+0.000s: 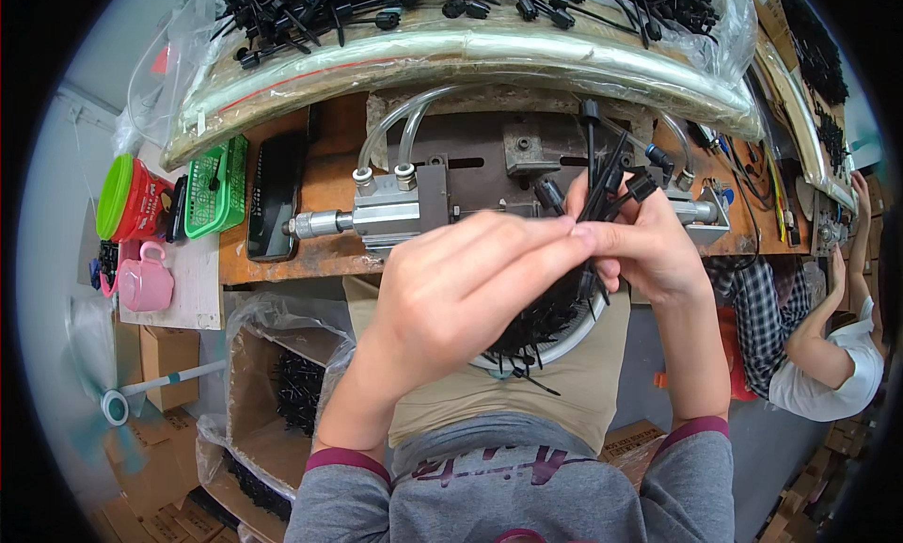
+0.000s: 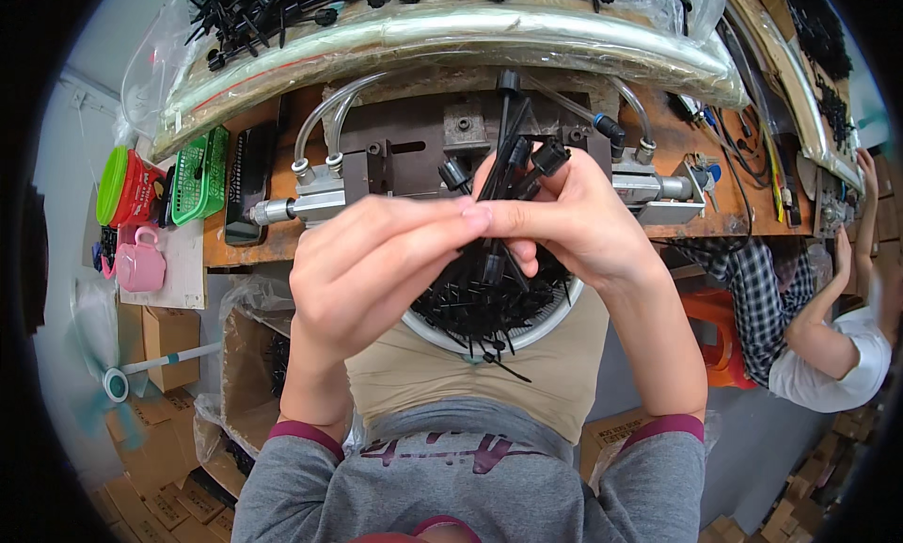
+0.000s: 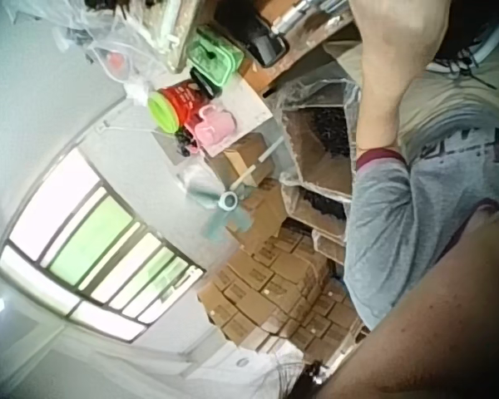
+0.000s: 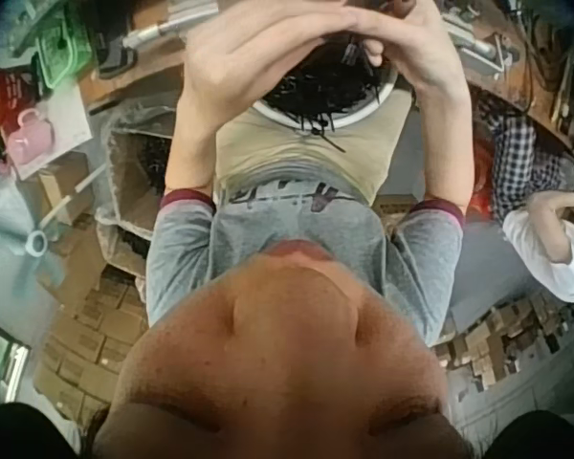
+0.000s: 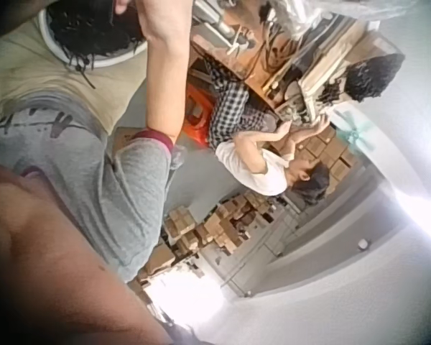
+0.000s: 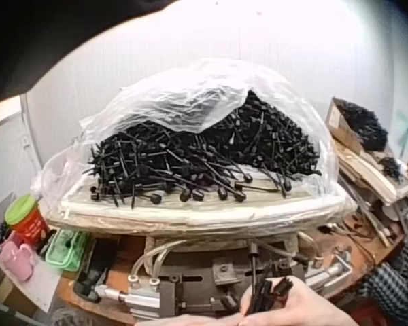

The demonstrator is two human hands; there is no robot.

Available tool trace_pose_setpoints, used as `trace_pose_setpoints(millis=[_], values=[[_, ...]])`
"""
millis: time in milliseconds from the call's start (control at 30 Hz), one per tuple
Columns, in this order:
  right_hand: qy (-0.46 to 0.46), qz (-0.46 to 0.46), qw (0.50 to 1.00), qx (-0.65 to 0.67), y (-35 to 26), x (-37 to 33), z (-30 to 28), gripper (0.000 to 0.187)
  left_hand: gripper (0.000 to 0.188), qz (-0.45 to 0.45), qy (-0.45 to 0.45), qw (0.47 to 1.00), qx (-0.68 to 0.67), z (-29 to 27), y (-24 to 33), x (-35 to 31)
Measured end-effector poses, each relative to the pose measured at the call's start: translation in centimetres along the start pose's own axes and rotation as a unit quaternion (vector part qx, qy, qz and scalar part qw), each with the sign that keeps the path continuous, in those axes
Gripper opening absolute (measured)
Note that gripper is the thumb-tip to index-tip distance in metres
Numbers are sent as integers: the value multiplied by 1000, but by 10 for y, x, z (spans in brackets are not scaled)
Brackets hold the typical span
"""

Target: Assembling small black plastic connector components using a manual press jig at a workbench.

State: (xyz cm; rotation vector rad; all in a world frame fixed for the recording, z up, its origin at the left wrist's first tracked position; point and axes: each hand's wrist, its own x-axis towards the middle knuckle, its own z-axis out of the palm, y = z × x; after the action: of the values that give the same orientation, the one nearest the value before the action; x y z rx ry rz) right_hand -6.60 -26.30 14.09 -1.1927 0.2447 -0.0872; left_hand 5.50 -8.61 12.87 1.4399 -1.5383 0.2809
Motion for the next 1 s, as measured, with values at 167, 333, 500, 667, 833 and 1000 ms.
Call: trace_pose_setpoints(millis=[167, 333, 500, 667, 833, 1000], values=[[30, 7, 999, 27, 4, -12, 4, 18, 41, -67, 6, 998, -19, -10, 19, -7], [135, -58, 988, -54, 1, -34, 17, 17, 45, -151, -15, 988, -39, -13, 32, -24], [237, -158, 947, -150, 7, -45, 17, 19, 31, -136, -117, 981, 79, 16, 24, -41], [275, -277, 862, -323, 11, -54, 13, 23, 23, -110, -143, 969, 171, 33, 16, -38], [278, -446, 601, -602, 9, -48, -1, 31, 25, -134, -166, 961, 174, 32, 15, -35], [199, -491, 507, -680, 10, -39, -10, 29, 42, -208, -153, 965, 45, 25, 17, -34]])
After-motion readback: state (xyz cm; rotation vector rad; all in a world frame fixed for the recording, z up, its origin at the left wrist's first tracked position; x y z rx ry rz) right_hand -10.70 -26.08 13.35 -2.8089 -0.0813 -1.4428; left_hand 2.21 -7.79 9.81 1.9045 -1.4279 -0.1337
